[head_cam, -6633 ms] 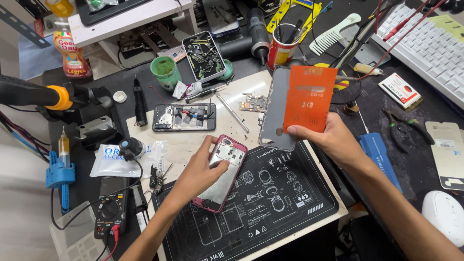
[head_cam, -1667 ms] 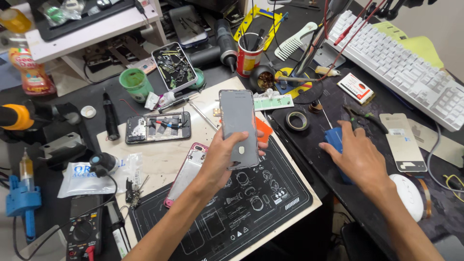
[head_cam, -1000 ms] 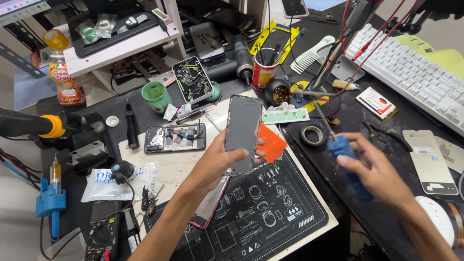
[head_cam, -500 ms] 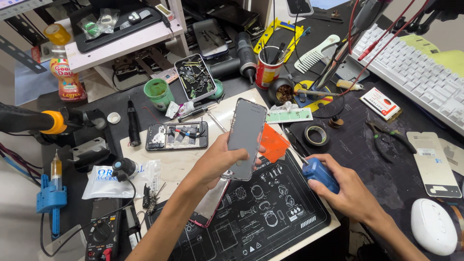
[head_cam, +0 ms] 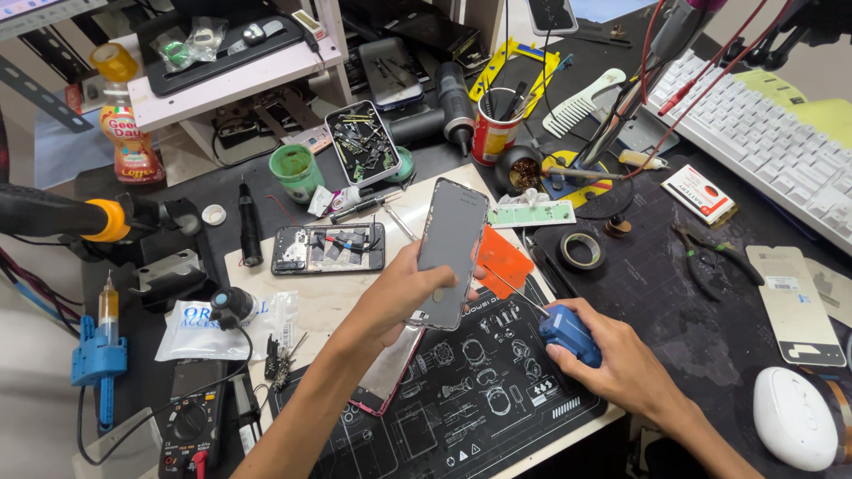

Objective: The person pries open a red phone case using an orange card, removes the back cover, and then uses a blue suction tool and a screwdriver on the interior components.

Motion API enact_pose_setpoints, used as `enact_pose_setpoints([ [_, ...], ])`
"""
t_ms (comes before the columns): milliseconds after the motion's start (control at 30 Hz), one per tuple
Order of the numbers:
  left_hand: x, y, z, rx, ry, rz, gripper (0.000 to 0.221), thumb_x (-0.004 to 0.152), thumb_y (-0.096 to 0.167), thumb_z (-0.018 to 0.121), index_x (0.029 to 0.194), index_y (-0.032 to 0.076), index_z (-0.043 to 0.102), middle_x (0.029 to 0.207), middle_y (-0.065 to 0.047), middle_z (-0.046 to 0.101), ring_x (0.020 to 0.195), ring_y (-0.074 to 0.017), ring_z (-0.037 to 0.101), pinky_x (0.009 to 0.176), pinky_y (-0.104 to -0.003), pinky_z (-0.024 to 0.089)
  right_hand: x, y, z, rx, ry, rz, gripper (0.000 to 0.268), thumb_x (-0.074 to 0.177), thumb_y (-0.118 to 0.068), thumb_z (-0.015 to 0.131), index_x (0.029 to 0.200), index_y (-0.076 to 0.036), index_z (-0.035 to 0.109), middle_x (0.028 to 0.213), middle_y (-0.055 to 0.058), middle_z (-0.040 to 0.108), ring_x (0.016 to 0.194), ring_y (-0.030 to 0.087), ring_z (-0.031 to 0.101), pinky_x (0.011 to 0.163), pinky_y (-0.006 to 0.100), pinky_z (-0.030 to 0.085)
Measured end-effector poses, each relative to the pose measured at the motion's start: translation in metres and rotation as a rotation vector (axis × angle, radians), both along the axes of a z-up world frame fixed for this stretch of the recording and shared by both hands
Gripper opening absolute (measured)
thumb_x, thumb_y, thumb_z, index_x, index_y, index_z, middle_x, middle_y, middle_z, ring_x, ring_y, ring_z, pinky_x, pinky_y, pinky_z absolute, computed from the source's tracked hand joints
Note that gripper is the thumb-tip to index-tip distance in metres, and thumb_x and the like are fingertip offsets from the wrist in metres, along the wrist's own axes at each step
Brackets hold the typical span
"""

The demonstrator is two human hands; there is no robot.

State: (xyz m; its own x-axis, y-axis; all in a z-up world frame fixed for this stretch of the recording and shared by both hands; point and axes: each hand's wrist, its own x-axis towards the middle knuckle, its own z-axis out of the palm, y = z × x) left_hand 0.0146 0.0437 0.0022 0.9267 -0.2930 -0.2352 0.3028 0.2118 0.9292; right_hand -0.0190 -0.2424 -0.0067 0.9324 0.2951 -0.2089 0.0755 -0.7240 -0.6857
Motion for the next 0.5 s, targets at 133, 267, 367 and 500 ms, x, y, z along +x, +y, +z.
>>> enact_pose_setpoints([
  [133, -0.001, 0.000, 0.002, 0.004, -0.020, -0.016, 0.046, 0.085, 0.003, 0.055, 0.131, -0.004, 0.051, 0.112, -0.018, 0.073, 0.087, -0.0213, 0.073, 0.077, -0.037, 0.062, 0.000, 0.000, -0.001, 0.019, -0.059, 0.028, 0.057, 0.078, -0.037, 0.073, 0.129, -0.014, 0.060, 0.090, 0.010, 0.078, 0.079, 0.022, 0.074, 0.073, 0.038, 0.059],
  [267, -0.004, 0.006, 0.007, 0.020, -0.007, 0.031, 0.043, 0.088, 0.006, 0.056, 0.131, -0.001, 0.052, 0.111, -0.018, 0.072, 0.086, -0.0206, 0.074, 0.075, -0.036, 0.064, 0.001, 0.004, 0.004, 0.027, -0.075, 0.021, 0.057, 0.076, -0.036, 0.074, 0.127, -0.013, 0.062, 0.088, 0.011, 0.078, 0.079, 0.023, 0.074, 0.073, 0.038, 0.059],
  [367, -0.011, 0.017, 0.007, 0.029, 0.000, 0.068, 0.039, 0.088, 0.007, 0.057, 0.126, -0.002, 0.055, 0.110, -0.016, 0.073, 0.084, -0.0205, 0.075, 0.066, -0.035, 0.062, 0.001, 0.010, 0.009, 0.019, -0.066, 0.029, 0.058, 0.077, -0.040, 0.076, 0.127, -0.014, 0.062, 0.087, 0.012, 0.078, 0.078, 0.023, 0.074, 0.073, 0.037, 0.060],
  [500, -0.021, 0.027, 0.002, 0.002, -0.018, 0.056, 0.035, 0.091, 0.008, 0.058, 0.124, -0.005, 0.059, 0.108, -0.016, 0.074, 0.083, -0.0196, 0.074, 0.068, -0.034, 0.063, 0.008, 0.022, 0.020, 0.052, -0.091, 0.122, 0.059, 0.074, -0.037, 0.075, 0.128, -0.015, 0.063, 0.091, 0.011, 0.078, 0.081, 0.023, 0.075, 0.075, 0.037, 0.061],
])
